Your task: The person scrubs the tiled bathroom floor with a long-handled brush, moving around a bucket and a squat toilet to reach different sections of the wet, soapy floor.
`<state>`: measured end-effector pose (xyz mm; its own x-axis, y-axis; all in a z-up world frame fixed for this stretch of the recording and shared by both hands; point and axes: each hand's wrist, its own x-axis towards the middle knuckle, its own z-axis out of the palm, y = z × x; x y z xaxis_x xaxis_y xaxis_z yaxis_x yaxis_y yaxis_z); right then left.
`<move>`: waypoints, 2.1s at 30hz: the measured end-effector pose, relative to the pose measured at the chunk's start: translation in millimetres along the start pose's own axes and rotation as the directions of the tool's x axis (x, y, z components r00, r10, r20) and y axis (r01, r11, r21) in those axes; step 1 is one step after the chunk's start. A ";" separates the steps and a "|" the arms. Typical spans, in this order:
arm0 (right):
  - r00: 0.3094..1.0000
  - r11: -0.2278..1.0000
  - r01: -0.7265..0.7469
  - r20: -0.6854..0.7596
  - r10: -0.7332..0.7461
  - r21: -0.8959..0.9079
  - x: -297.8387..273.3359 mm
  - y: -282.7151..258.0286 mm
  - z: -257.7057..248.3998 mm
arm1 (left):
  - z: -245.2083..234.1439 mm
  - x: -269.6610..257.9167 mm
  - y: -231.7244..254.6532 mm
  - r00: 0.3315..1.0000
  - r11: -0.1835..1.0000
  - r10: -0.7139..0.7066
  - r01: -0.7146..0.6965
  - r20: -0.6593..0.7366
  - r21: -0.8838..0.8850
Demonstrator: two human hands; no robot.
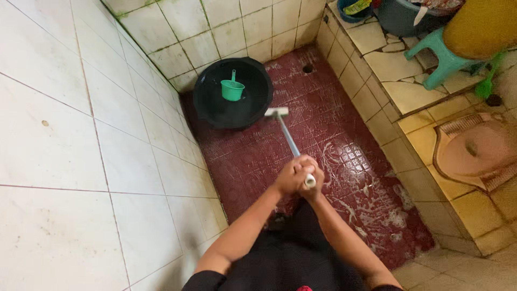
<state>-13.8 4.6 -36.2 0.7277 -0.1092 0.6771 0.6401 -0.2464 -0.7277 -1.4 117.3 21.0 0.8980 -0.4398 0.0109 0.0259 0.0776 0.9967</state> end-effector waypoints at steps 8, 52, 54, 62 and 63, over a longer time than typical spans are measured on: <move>0.990 0.981 -0.142 0.041 0.138 0.132 -7.4 1.2 -26.1 | 19.1 -1.7 25.0 0.998 0.998 -0.061 0.061 0.006 -0.010; 0.982 0.982 -0.128 0.153 0.107 0.136 257.1 183.0 -110.1 | 29.2 314.0 72.4 0.997 0.967 0.061 -0.047 -0.049 0.250; 0.992 0.989 -0.093 0.091 0.082 0.114 253.7 208.2 -107.3 | 25.3 335.6 53.6 0.995 0.964 0.088 -0.071 -0.056 0.256; 0.924 0.918 -0.306 0.310 0.223 0.251 236.4 307.9 -68.0 | -25.5 384.6 -53.2 0.993 0.968 -0.028 0.056 -0.116 0.243; 0.937 0.941 -0.271 0.279 0.209 0.203 234.6 300.3 -68.8 | -26.3 380.8 -53.6 0.988 0.960 0.117 -0.086 -0.104 0.267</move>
<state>332.2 -161.2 -88.3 0.8848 0.1152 0.4515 0.4552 -0.0067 -0.8904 350.7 -30.8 -30.4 0.9357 -0.3318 0.1194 -0.1697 -0.1267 0.9773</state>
